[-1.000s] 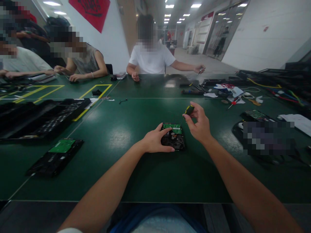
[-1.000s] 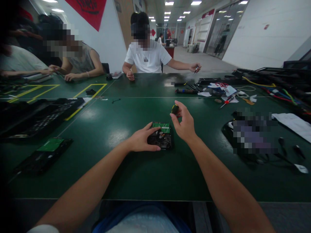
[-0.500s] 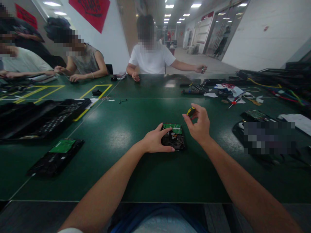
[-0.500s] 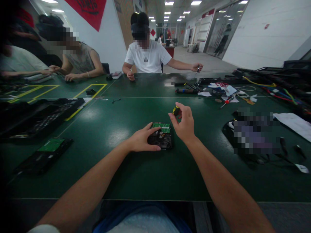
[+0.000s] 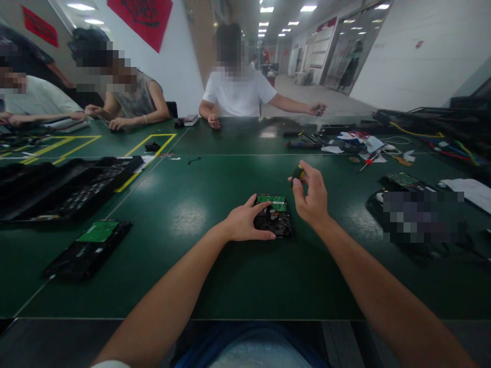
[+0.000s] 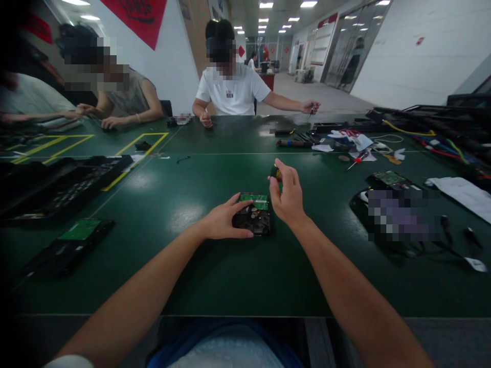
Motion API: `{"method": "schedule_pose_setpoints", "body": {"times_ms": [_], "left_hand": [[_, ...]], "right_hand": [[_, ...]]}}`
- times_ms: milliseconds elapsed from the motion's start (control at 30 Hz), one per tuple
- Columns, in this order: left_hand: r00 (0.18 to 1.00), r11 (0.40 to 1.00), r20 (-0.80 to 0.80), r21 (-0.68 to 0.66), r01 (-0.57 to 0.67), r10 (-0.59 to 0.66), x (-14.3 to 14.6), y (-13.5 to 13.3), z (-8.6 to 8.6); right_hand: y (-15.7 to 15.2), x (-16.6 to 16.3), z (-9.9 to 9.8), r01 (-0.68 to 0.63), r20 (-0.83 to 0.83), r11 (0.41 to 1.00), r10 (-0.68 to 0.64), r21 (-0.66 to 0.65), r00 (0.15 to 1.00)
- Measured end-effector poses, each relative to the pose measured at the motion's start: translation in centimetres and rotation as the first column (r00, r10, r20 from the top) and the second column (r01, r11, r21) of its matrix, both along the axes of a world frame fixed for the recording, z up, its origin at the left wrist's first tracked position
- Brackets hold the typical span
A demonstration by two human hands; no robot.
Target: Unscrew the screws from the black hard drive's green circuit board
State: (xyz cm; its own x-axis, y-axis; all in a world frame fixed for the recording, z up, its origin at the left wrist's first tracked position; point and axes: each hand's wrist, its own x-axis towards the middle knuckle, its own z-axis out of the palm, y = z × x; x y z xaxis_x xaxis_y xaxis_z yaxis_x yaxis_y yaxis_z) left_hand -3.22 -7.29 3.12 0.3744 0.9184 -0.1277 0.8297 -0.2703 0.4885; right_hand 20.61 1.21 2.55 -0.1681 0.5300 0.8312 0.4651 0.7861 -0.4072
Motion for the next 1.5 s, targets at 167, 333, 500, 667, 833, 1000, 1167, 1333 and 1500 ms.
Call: {"method": "schedule_pose_setpoints", "body": {"times_ms": [167, 333, 500, 667, 833, 1000, 1167, 1333, 1500], "left_hand": [[1.000, 1.000, -0.003, -0.002, 0.000, 0.000, 0.02, 0.05, 0.03], [1.000, 1.000, -0.001, 0.006, -0.005, 0.005, 0.06, 0.02, -0.12], [1.000, 1.000, -0.002, 0.018, -0.002, 0.002, 0.07, 0.03, -0.20], [1.000, 1.000, 0.001, 0.023, -0.003, 0.003, 0.01, 0.09, -0.34], [1.000, 1.000, 0.003, 0.023, -0.003, 0.003, -0.03, 0.08, -0.35], [1.000, 1.000, -0.002, 0.020, -0.006, 0.006, -0.01, 0.11, -0.35], [1.000, 1.000, 0.001, 0.025, 0.003, -0.003, -0.02, 0.07, -0.28], [1.000, 1.000, -0.004, 0.020, -0.006, 0.006, 0.01, 0.02, -0.22], [1.000, 1.000, 0.003, 0.015, -0.008, 0.008, -0.02, -0.01, -0.23]], "right_hand": [[0.28, 0.13, -0.54, 0.061, -0.068, 0.998, -0.060, 0.006, 0.996], [-0.06, 0.07, -0.16, 0.067, -0.015, 0.997, -0.067, 0.048, 0.998], [-0.15, -0.20, -0.42, 0.021, -0.060, 1.000, -0.020, 0.013, 0.998], [-0.02, -0.06, -0.64, 0.096, -0.034, 0.995, -0.095, 0.021, 0.995], [-0.24, 0.06, -0.25, 0.122, 0.006, 0.990, -0.122, 0.068, 0.992], [-0.45, -0.06, -0.10, 0.105, 0.022, 0.993, -0.107, 0.058, 0.994], [-0.20, -0.20, -0.55, -0.050, -0.061, 0.997, 0.047, -0.054, 0.997], [0.17, 0.14, -0.77, 0.066, -0.032, 0.998, -0.066, 0.002, 0.997], [0.15, 0.42, -0.60, 0.097, 0.014, 0.995, -0.097, 0.038, 0.995]]}}
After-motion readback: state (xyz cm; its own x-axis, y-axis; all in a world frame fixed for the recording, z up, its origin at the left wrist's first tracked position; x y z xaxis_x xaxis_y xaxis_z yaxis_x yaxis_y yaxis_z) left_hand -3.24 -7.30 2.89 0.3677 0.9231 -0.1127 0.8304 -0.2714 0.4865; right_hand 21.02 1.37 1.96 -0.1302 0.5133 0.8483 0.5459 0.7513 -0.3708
